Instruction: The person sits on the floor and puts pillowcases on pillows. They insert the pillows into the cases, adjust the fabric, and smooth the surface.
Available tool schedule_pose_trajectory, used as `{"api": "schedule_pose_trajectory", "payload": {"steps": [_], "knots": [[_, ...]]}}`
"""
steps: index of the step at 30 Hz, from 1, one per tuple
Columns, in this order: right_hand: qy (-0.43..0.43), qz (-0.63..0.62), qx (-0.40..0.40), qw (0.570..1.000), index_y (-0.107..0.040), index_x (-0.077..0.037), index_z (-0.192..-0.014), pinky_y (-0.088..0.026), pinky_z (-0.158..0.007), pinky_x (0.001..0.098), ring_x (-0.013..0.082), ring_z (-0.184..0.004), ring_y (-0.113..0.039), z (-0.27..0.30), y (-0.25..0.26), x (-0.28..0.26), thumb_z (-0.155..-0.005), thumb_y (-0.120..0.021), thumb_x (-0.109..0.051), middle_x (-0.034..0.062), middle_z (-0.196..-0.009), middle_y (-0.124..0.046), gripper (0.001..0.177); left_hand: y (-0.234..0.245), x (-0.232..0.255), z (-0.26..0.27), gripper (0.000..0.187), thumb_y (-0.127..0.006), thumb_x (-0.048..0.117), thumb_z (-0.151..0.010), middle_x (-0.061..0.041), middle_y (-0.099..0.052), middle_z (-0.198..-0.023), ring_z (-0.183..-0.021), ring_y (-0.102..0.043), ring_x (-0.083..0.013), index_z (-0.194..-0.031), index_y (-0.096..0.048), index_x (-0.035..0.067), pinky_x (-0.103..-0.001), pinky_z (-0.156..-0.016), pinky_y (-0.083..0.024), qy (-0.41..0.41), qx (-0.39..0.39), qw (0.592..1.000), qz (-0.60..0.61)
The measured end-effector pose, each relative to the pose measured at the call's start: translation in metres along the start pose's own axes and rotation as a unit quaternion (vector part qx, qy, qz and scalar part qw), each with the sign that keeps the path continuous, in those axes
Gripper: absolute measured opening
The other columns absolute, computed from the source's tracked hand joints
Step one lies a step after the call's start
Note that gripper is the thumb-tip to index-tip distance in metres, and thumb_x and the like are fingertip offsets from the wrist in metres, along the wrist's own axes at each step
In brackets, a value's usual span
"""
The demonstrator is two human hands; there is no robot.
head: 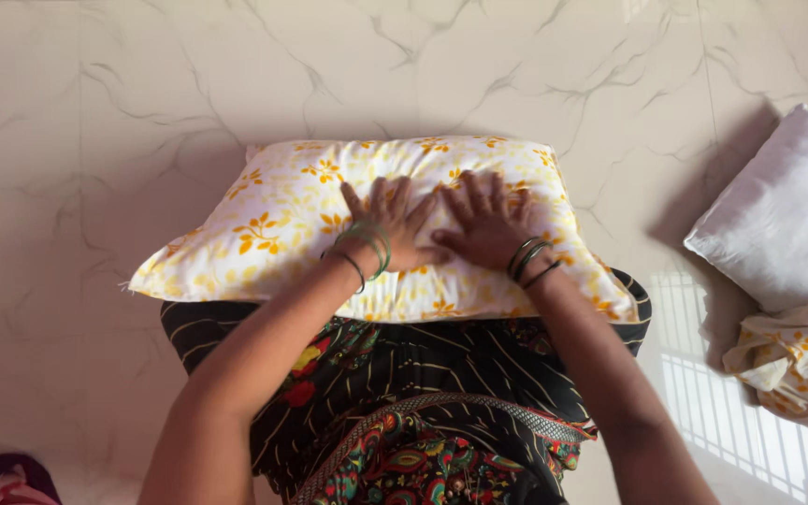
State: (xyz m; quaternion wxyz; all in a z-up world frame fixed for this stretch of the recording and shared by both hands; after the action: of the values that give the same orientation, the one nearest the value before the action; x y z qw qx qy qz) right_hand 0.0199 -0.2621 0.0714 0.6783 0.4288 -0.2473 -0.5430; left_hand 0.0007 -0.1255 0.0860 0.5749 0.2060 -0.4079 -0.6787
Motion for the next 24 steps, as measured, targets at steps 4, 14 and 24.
{"api": "schedule_pose_trajectory", "payload": {"steps": [4,14,24], "knots": [[0.001,0.015,0.032,0.999,-0.013,-0.037,-0.163,0.007,-0.111,0.0787,0.0446,-0.154,0.011,-0.016,-0.018,0.001,-0.088,-0.036,-0.079,0.0076,-0.172,0.006,0.089,-0.026,-0.002,-0.015,0.108,-0.039,0.091,-0.079,-0.01,0.011,-0.171,-0.155,0.012,-0.0448,-0.164,-0.006,0.033,-0.086,-0.105,0.008,0.012,-0.001,1.0,-0.004],[0.009,-0.038,0.145,0.989,-0.023,-0.027,-0.163,-0.006,-0.11,0.0785,0.054,-0.152,-0.008,0.027,-0.006,0.008,-0.093,-0.041,-0.072,0.0241,-0.168,-0.007,0.085,-0.024,-0.026,0.01,0.122,-0.051,0.093,-0.07,-0.01,0.008,-0.171,-0.156,0.012,-0.0396,-0.164,-0.009,0.027,-0.075,-0.114,0.004,-0.032,0.064,0.995,0.064],[-0.142,-0.179,0.126,0.965,-0.042,-0.027,-0.164,-0.052,-0.105,0.0571,0.0407,-0.126,-0.064,0.048,0.009,0.15,-0.104,-0.046,-0.056,0.0193,-0.135,-0.068,0.067,0.048,-0.139,0.02,0.06,-0.077,0.04,-0.098,-0.024,-0.064,-0.137,-0.131,-0.059,-0.0361,-0.139,-0.056,0.001,-0.041,-0.11,-0.046,-0.105,0.389,0.875,0.268]]}}
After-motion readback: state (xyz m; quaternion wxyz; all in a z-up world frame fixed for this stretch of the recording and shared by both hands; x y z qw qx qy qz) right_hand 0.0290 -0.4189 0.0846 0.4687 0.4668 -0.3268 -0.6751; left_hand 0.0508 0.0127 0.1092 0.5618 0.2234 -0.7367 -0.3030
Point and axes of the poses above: each hand's wrist, its own z-axis away from the middle knuckle, its own y-axis out of the back of the hand, x = y × z, the point moved 9 cm from there along -z, towards the middle knuckle
